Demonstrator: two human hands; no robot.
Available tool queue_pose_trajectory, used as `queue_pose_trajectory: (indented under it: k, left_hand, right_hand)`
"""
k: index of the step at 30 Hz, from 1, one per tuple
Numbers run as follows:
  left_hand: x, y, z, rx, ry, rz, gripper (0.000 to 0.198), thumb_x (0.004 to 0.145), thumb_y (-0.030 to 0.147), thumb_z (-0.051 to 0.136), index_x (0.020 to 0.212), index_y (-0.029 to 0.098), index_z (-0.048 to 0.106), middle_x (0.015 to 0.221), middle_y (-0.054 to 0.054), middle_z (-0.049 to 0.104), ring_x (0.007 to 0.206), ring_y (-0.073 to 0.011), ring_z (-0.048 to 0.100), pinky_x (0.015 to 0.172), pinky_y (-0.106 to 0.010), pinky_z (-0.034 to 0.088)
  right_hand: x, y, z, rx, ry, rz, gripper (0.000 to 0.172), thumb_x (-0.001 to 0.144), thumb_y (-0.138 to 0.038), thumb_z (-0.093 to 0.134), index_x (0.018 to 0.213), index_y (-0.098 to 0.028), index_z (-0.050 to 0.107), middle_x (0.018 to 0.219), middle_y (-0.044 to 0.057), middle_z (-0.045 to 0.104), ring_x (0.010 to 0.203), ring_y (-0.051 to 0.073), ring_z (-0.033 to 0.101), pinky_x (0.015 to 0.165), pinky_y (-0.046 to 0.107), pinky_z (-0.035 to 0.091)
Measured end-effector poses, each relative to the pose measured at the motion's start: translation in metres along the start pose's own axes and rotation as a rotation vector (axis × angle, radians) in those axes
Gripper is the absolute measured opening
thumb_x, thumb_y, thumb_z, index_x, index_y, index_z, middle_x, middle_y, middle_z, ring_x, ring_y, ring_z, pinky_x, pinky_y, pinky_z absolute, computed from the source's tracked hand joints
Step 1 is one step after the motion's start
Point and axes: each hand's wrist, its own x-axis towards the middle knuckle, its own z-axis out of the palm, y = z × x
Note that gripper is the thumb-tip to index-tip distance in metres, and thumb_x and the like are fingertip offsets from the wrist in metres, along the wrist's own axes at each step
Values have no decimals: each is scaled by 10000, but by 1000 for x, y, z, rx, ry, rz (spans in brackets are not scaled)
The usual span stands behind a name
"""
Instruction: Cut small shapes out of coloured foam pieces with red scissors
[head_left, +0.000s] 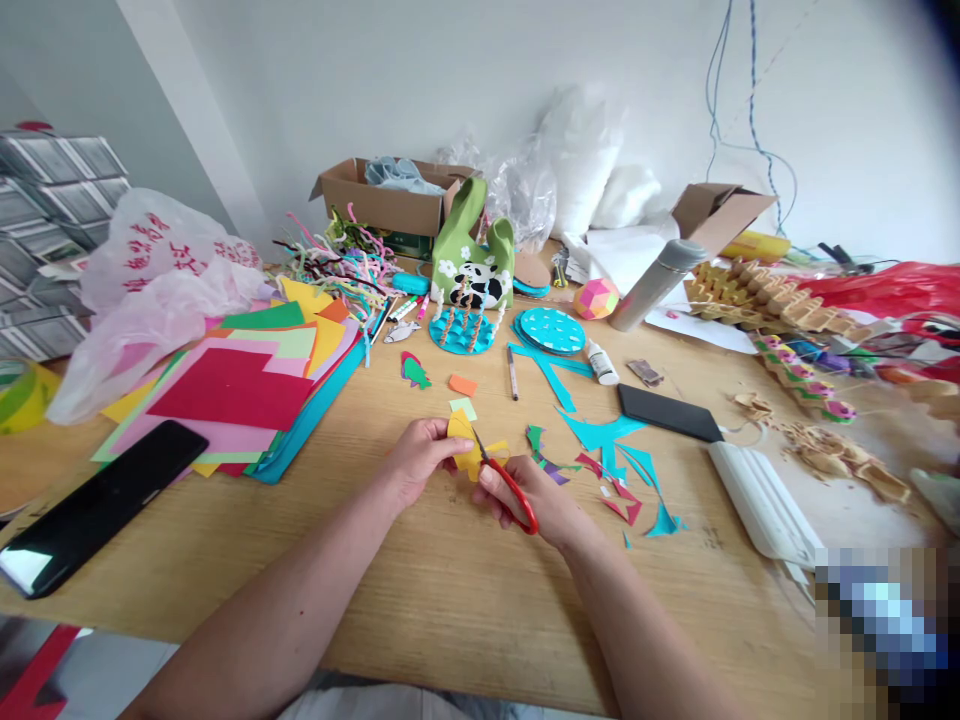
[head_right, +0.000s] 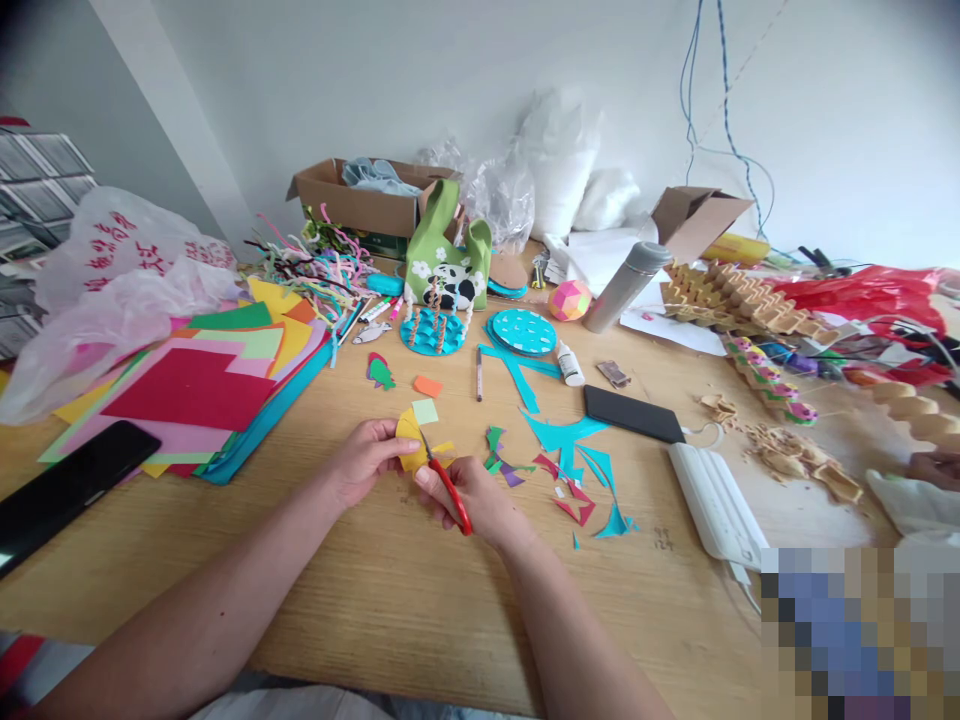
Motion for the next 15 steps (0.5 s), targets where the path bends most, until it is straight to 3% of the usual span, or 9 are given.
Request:
queue_pose_trajectory:
  k: [15]
  left_hand:
    - [0, 0, 0, -22, -14, -7, 230, 558, 304, 804, 670, 130, 704, 647, -24, 656, 565, -103, 521, 545, -244, 362]
  right_hand:
    - [0, -1, 0, 11, 9, 17, 661, 685, -811, 595, 622, -154, 568, 439, -9, 507, 379, 88, 427, 381, 211, 279]
